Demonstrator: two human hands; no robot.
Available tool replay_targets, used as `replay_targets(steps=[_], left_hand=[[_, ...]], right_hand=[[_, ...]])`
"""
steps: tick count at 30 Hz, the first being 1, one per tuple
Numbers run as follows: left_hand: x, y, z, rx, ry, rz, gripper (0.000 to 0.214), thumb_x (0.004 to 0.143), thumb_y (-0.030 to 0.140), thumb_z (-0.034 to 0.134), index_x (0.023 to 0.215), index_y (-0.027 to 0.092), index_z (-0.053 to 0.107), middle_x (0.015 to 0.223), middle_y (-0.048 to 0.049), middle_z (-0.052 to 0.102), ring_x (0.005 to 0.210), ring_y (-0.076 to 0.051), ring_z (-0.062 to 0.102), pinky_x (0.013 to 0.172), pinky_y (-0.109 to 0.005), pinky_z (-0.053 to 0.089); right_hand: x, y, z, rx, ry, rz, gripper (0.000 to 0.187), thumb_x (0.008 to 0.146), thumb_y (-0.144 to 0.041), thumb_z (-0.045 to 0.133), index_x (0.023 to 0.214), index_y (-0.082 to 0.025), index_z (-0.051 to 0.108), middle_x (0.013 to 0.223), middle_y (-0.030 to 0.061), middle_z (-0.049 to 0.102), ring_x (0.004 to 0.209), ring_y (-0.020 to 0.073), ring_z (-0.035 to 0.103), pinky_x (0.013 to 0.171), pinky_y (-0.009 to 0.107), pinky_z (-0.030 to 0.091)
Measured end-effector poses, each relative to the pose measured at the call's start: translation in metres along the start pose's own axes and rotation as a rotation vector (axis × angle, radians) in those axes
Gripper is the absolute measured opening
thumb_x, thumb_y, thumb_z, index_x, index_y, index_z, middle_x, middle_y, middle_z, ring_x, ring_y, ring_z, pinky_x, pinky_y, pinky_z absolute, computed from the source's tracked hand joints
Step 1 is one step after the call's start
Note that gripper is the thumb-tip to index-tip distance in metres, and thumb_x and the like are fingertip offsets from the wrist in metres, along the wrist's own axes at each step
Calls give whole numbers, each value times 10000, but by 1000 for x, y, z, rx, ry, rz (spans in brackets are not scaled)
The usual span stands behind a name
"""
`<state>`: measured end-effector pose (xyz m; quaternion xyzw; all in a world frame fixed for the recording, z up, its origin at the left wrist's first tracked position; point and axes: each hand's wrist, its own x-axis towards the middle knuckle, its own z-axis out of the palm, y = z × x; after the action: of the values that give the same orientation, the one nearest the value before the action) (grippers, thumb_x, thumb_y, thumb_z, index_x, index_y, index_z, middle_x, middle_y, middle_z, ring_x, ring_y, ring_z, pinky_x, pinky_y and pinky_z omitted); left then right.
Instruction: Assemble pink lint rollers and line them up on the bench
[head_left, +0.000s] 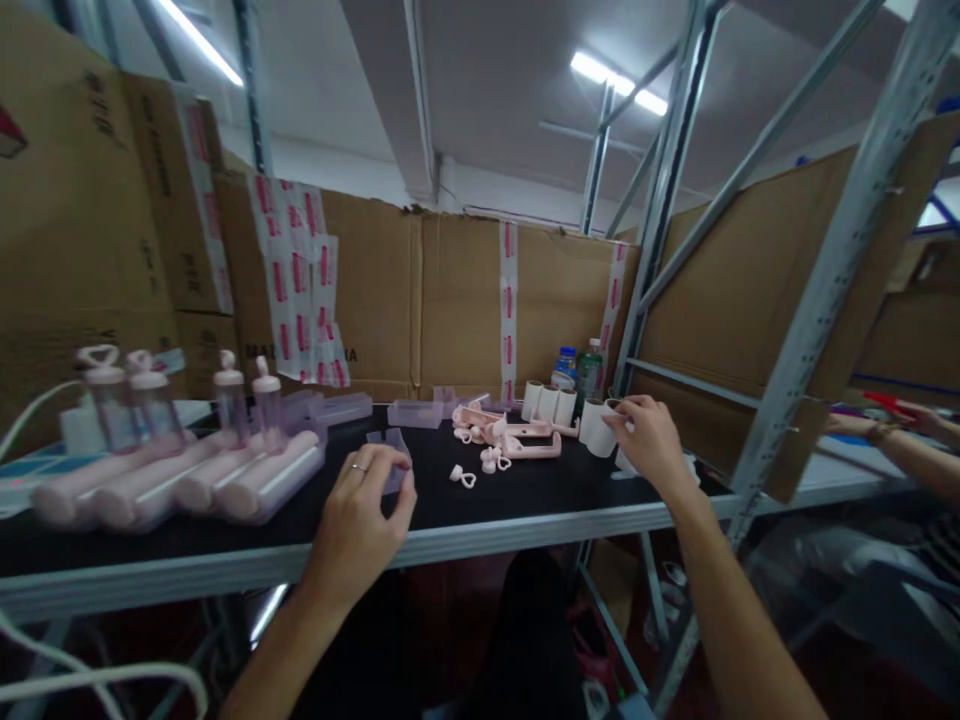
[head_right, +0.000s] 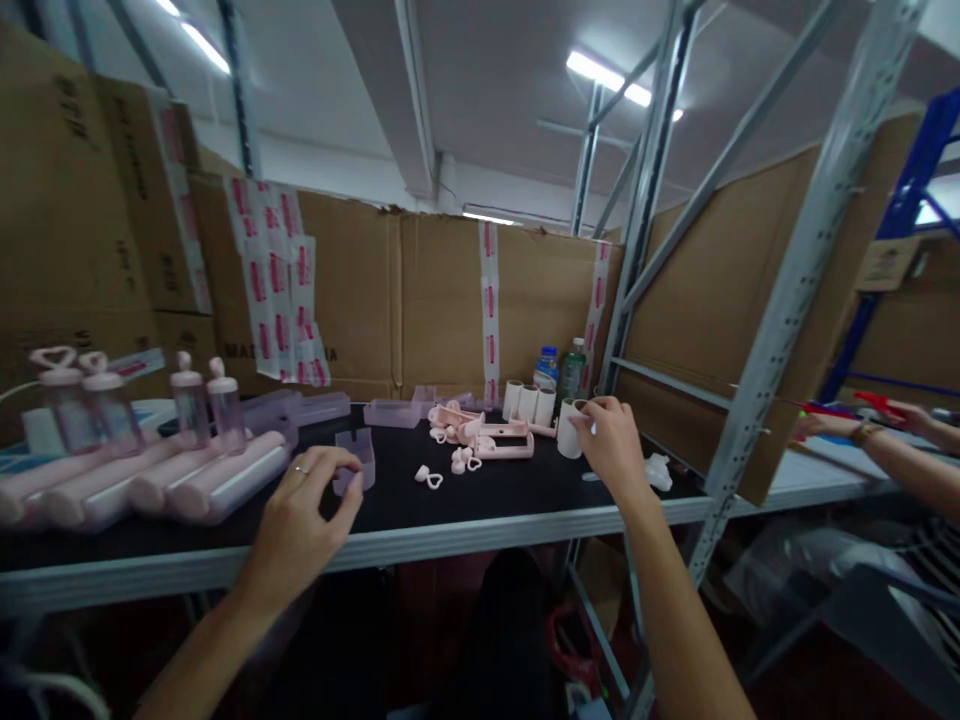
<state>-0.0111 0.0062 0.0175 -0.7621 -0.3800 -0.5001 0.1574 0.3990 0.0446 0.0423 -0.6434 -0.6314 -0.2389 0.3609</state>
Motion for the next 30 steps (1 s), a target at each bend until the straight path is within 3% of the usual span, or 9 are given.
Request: replay_targets(steps=[4, 7, 9, 11, 14, 15, 19, 24, 30], left_hand=[[-8, 39, -2, -110, -33, -2, 279, 977, 267, 607, 1242, 205, 546, 1234, -106, 613, 1205, -276, 570, 1053, -434, 457], [-14, 59, 4, -255, -127, -89, 680, 901, 388, 741, 1471, 254, 396, 1448, -113, 552, 1325, -286, 544, 1088, -418, 461], [-16, 61, 9, -371, -181, -198, 644, 923, 390, 714, 1468, 287, 389, 1400, -79, 613, 1221, -248, 635, 1004, -364, 515], [-16, 53, 13, -410, -161, -313, 482, 953, 357, 655, 1385, 280, 457, 1252, -52, 692, 1053, -224, 707, 895, -325, 545], [-13, 32, 11, -329, -60, -422, 400, 907, 377, 667, 1256, 241, 528, 1070, -51, 731, 890, -241, 728, 775, -318, 543], [-11, 25, 9, -301, -39, -441, 402, 890, 391, 674, 1234, 236, 537, 1040, -52, 734, 865, -246, 728, 750, -316, 538], [-9, 9, 2, -272, -21, -467, 415, 872, 437, 671, 1209, 228, 547, 1019, -58, 738, 851, -252, 725, 727, -312, 523], [-10, 4, -3, -294, -26, -468, 395, 876, 422, 678, 1196, 226, 555, 1042, -63, 738, 873, -252, 724, 745, -314, 513], [-10, 2, -6, -313, -10, -475, 379, 881, 412, 682, 1182, 218, 559, 1052, -68, 735, 879, -254, 723, 748, -317, 515]], right_hand=[[-16, -74, -42, 397, 71, -179, 200, 960, -396, 650, 873, -228, 713, 1197, 98, 685, 1100, 294, 608, 959, 442, 472], [-39, -145, -61, 785, -120, -341, 170, 996, -362, 626, 909, -234, 693, 1213, 79, 685, 1116, 245, 639, 936, 382, 497], [-46, -176, -58, 939, -220, -388, 158, 1006, -373, 625, 960, -232, 678, 1207, 69, 693, 1135, 229, 640, 928, 350, 504], [-36, -185, -44, 977, -230, -348, 197, 1030, -400, 582, 1069, -222, 658, 1174, 71, 709, 1064, 208, 665, 868, 314, 520], [5, -174, -7, 630, -234, -266, 280, 1083, -349, 455, 1172, -184, 663, 1140, 87, 737, 1012, 196, 681, 855, 289, 510], [21, -169, 7, 422, -301, -279, 286, 1085, -297, 436, 1165, -183, 685, 1138, 84, 744, 1032, 197, 680, 886, 290, 499], [69, -174, 67, 218, -546, -373, 170, 1006, -193, 594, 1021, -173, 762, 991, 68, 770, 969, 203, 712, 865, 283, 516], [82, -205, 125, 13, -733, -445, 252, 997, -361, 682, 1143, -157, 696, 1176, 82, 702, 1074, 227, 683, 965, 441, 560], [89, -219, 164, -135, -801, -454, 324, 1003, -360, 674, 1258, -162, 649, 1287, 105, 647, 1131, 250, 658, 972, 467, 566]])
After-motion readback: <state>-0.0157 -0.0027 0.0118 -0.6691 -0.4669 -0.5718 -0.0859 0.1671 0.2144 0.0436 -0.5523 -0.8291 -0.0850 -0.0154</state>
